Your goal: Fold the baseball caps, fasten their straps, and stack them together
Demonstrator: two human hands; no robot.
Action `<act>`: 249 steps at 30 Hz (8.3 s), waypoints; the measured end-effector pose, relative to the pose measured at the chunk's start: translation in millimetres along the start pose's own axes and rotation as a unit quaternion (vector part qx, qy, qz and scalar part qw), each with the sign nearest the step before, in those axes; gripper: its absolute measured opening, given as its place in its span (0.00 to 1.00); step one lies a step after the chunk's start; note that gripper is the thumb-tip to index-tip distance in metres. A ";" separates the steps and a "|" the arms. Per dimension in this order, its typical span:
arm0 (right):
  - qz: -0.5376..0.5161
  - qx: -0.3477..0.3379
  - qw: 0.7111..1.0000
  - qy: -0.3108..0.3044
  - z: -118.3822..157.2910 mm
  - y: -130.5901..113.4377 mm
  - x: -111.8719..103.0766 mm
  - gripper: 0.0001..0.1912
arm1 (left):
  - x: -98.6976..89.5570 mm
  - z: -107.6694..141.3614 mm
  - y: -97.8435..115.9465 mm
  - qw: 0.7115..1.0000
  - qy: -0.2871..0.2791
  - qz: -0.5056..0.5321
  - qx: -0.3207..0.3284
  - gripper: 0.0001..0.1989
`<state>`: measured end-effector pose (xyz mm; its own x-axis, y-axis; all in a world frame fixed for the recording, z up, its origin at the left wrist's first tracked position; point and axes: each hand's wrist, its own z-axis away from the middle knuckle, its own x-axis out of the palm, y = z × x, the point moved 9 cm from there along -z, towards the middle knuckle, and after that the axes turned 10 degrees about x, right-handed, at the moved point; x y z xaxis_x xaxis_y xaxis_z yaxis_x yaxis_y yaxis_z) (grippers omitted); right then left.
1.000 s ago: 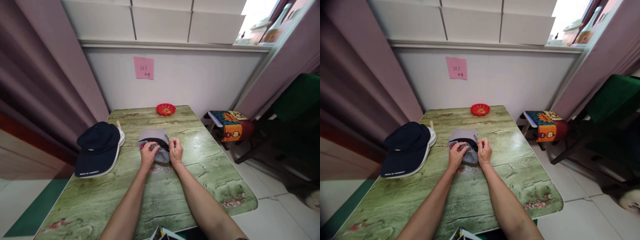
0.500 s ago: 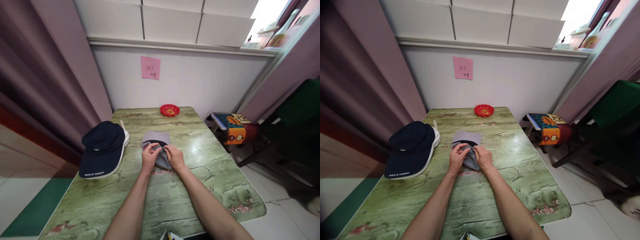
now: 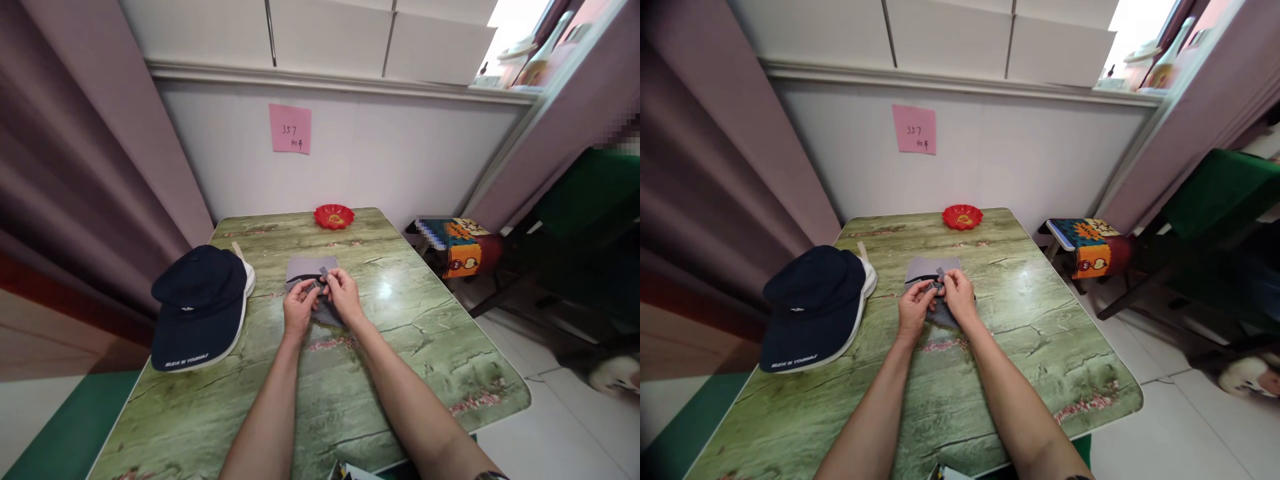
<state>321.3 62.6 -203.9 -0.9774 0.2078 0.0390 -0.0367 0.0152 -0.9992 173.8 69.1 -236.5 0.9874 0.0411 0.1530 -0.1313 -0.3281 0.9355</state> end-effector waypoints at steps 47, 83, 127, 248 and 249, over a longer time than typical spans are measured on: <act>-0.162 0.138 0.956 -0.203 -4.8 40.3 13.5 0.16 | 9.8 0.8 10.4 0.997 -0.054 -0.054 -0.011 0.19; -0.130 0.083 0.976 -0.153 -5.1 30.8 5.4 0.15 | 16.7 2.7 22.5 0.997 -0.068 -0.026 0.012 0.16; 0.341 -0.277 0.898 -0.013 18.1 -18.3 2.1 0.12 | 4.4 -4.0 25.1 0.998 -0.060 -0.020 0.012 0.10; -0.018 -0.036 0.986 -0.164 -9.7 18.2 -1.0 0.11 | 29.1 9.6 49.9 0.913 -0.161 -0.269 0.260 0.10; -0.018 -0.031 0.985 -0.170 -9.9 18.7 -0.8 0.11 | 28.8 9.4 49.5 0.914 -0.160 -0.267 0.261 0.10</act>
<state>323.4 72.4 -222.6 -0.9894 -0.1328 0.0594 -0.0703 0.0785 -0.9944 196.6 45.1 -188.9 0.8842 0.0757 -0.4610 0.3549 -0.7505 0.5575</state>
